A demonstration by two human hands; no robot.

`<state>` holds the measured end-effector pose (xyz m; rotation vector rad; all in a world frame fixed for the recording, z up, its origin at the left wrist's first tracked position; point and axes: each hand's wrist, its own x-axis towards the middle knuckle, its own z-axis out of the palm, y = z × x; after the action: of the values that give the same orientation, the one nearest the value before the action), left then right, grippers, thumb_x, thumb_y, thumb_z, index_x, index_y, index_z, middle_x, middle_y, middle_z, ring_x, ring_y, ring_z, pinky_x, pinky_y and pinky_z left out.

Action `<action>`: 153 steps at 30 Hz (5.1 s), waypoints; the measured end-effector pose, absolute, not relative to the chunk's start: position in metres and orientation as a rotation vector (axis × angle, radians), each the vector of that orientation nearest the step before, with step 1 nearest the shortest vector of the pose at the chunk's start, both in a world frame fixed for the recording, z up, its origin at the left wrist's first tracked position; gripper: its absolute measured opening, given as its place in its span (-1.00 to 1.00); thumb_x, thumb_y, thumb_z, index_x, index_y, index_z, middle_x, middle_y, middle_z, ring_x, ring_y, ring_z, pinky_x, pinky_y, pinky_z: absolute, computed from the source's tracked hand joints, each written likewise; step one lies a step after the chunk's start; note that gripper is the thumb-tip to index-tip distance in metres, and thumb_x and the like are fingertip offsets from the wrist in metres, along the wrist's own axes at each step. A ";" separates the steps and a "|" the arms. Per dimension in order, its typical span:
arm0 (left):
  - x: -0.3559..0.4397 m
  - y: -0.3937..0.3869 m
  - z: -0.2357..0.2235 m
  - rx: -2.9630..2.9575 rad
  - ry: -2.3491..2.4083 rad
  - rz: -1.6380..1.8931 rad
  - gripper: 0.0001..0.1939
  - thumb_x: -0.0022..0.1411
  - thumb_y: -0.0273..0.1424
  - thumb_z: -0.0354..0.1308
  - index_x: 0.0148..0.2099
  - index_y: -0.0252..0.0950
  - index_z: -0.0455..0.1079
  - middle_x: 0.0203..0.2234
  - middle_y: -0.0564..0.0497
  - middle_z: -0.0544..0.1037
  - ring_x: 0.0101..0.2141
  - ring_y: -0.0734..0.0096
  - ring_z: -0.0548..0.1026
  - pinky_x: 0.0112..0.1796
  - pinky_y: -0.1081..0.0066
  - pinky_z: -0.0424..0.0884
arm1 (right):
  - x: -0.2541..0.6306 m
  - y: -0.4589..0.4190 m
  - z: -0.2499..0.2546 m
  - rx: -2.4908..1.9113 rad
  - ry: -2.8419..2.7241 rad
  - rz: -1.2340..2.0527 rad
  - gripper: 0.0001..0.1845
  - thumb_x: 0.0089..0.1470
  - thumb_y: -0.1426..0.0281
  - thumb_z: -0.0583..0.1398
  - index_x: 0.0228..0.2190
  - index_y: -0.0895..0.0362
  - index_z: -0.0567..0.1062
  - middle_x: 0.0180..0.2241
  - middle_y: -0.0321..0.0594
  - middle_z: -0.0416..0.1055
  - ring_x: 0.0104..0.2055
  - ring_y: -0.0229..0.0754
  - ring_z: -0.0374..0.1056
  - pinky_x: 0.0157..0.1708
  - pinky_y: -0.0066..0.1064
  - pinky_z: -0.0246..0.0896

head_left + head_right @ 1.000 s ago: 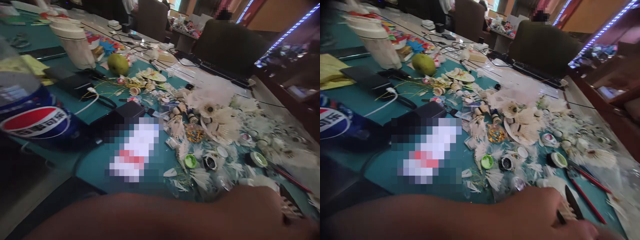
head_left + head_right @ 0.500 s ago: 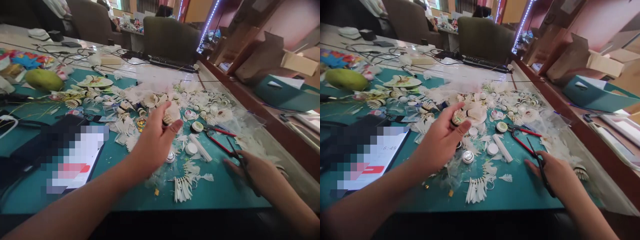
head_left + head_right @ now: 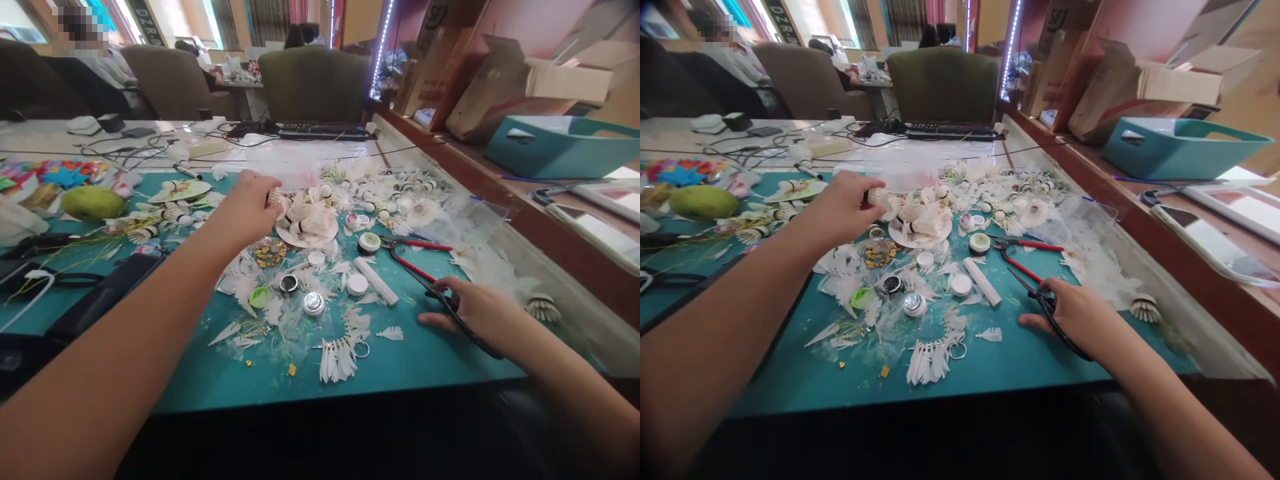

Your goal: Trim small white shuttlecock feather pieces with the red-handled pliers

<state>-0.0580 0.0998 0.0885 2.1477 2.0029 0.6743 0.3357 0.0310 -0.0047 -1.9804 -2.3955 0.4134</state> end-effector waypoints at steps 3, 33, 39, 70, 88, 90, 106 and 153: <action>-0.059 0.118 0.088 2.180 2.012 0.682 -0.50 0.31 -0.43 0.13 0.26 -0.47 0.34 0.22 -0.23 0.32 0.18 0.06 0.31 0.30 0.07 0.19 | 0.339 0.034 -0.003 -1.956 -2.389 0.461 -0.35 0.00 -0.11 0.35 -0.06 0.11 0.53 -0.40 -0.10 0.57 -0.35 0.09 0.53 -0.41 -0.24 0.29; 0.093 -0.060 0.017 3.092 1.057 0.140 -0.68 0.31 -0.33 0.27 0.00 -0.48 0.58 -0.19 -0.25 0.66 -0.19 0.04 0.61 -0.11 0.09 0.56 | 0.331 0.033 -0.005 -2.001 -2.365 0.384 -0.41 0.06 -0.07 0.29 -0.08 0.12 0.51 -0.51 -0.17 0.51 -0.43 0.03 0.45 -0.40 -0.29 0.18; 0.099 -0.068 -0.010 3.124 1.195 0.171 -0.48 0.38 -0.28 0.22 0.21 -0.61 0.50 0.15 -0.46 0.57 0.11 -0.21 0.58 0.11 -0.05 0.50 | 0.333 0.030 -0.010 -1.961 -2.390 0.340 -0.40 0.11 -0.08 0.26 -0.07 0.15 0.50 -0.53 -0.20 0.48 -0.45 0.01 0.43 -0.44 -0.32 0.12; 0.020 -0.037 0.019 2.076 1.020 1.090 -0.60 0.38 -0.54 0.21 0.20 -0.11 0.45 -0.21 0.06 0.66 -0.23 0.46 0.64 -0.13 0.52 0.59 | 0.329 0.022 -0.009 -1.964 -2.516 0.288 -0.47 0.26 -0.02 0.14 0.00 0.14 0.45 -0.42 -0.10 0.56 -0.35 0.10 0.53 -0.40 -0.29 0.21; 0.019 -0.019 0.020 1.032 1.098 1.007 -0.72 0.08 -0.39 0.50 -0.16 -0.31 0.58 -0.45 0.06 0.65 -0.46 0.56 0.58 -0.43 0.63 0.55 | 0.350 -0.005 -0.003 -1.682 -2.638 0.412 -0.53 0.29 0.23 0.14 0.17 0.09 0.45 -0.15 -0.04 0.66 -0.21 0.07 0.63 -0.24 -0.15 0.51; 0.018 -0.019 0.018 1.055 1.110 0.984 -0.70 0.10 -0.36 0.50 -0.13 -0.31 0.56 -0.45 0.06 0.64 -0.50 0.57 0.55 -0.48 0.64 0.51 | 0.352 -0.009 -0.004 -1.646 -2.673 0.302 -0.52 0.26 0.30 0.16 0.18 0.09 0.44 -0.12 -0.01 0.66 -0.19 0.10 0.64 -0.26 -0.15 0.52; 0.020 -0.023 0.017 1.475 0.925 1.054 -0.83 0.13 -0.58 0.44 -0.24 -0.27 0.59 -0.45 0.10 0.69 -0.43 0.57 0.63 -0.33 0.63 0.57 | 0.316 -0.029 0.026 -1.327 -2.709 -0.223 -0.70 0.41 0.32 0.03 -0.04 0.12 0.51 -0.30 -0.03 0.66 -0.46 0.01 0.60 -0.59 -0.29 0.36; 0.017 -0.023 0.006 2.122 0.949 1.276 -0.82 0.38 -0.56 0.27 -0.03 -0.24 0.55 -0.33 0.11 0.75 -0.36 0.59 0.71 -0.19 0.73 0.57 | 0.277 -0.024 0.002 -1.128 -2.776 0.573 -0.65 0.46 0.33 -0.01 -0.41 0.07 0.35 -0.46 -0.34 0.40 -0.49 -0.27 0.25 -0.45 -0.32 -0.02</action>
<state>0.0171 -0.0231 0.0055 2.1223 0.9488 1.2760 0.2765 -0.0242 0.0019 -1.1283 -2.7758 0.5728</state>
